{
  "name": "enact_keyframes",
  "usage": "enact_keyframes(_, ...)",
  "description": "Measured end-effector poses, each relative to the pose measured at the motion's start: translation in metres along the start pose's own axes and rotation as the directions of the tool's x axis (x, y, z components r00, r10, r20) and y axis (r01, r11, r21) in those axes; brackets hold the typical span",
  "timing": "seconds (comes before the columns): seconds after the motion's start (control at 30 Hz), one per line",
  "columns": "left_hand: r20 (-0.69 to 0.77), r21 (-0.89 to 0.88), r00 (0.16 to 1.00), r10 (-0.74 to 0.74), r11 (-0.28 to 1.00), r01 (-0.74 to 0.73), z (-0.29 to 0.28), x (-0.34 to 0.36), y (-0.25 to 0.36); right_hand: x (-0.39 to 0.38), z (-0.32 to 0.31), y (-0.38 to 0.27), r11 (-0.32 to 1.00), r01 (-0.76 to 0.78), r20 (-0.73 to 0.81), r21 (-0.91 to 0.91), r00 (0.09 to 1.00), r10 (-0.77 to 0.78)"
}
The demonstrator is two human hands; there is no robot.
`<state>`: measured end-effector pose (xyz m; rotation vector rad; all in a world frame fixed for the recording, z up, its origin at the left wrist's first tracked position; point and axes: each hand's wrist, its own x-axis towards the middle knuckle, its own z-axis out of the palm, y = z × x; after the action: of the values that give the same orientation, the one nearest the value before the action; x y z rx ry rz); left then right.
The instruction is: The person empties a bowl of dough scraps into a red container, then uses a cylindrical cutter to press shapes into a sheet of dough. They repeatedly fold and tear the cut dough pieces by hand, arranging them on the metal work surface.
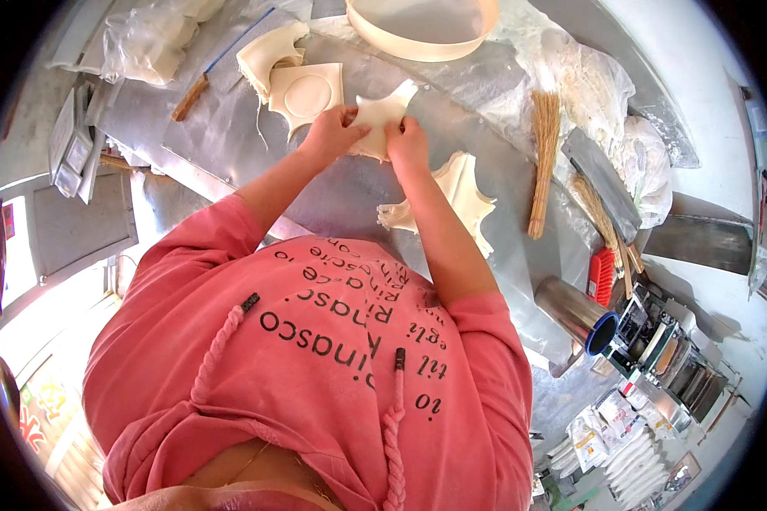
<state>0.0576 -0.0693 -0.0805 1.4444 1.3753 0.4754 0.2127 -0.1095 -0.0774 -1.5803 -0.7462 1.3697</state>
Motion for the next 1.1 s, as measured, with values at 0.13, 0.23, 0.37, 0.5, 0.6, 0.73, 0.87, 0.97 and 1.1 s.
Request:
enact_keyframes(0.13, -0.072, -0.065, 0.997, -0.018, 0.998, 0.013, 0.01, -0.011, 0.004, 0.005, -0.003, 0.005, 0.792, 0.263, -0.042, -0.552, 0.939, -0.341)
enact_keyframes(0.23, 0.01, -0.198, 0.999, 0.052, 0.979, -0.049, 0.017, -0.017, 0.009, -0.007, 0.001, -0.01, 0.96, -0.015, -0.008, -0.28, 1.0, 0.013)
enact_keyframes(0.37, 0.147, -0.283, 0.989, -0.029, 0.956, 0.07, 0.016, -0.019, 0.022, -0.005, -0.01, -0.007, 0.987, -0.146, 0.089, -0.064, 0.984, 0.152)
enact_keyframes(0.5, 0.09, -0.22, 0.995, -0.037, 0.974, 0.056, 0.016, -0.009, 0.006, -0.008, -0.016, 0.0, 0.993, -0.114, 0.132, 0.017, 0.985, 0.111)
enact_keyframes(0.6, -0.026, 0.014, 1.0, 0.0, 1.0, 0.0, 0.015, -0.011, 0.0, -0.011, -0.017, 0.002, 0.991, -0.111, 0.124, 0.073, 0.987, 0.102)
enact_keyframes(0.73, -0.241, 0.484, 0.81, 0.534, 0.79, -0.377, 0.012, -0.026, 0.019, -0.009, -0.023, 0.004, 0.989, -0.088, 0.126, 0.118, 0.989, 0.073)
enact_keyframes(0.87, -0.116, 0.254, 0.97, 0.216, 0.95, -0.181, 0.018, -0.011, 0.011, -0.013, -0.017, -0.005, 0.991, -0.132, 0.083, 0.005, 0.988, 0.131)
enact_keyframes(0.97, -0.1, -0.064, 0.995, -0.026, 0.998, 0.02, 0.019, 0.004, -0.003, -0.017, -0.01, -0.007, 0.982, -0.165, 0.053, -0.095, 0.984, 0.171)
enact_keyframes(1.1, 0.231, -0.414, 0.936, -0.267, 0.843, 0.342, 0.009, -0.008, 0.024, -0.019, -0.002, -0.015, 0.963, -0.145, 0.058, -0.228, 0.985, 0.162)
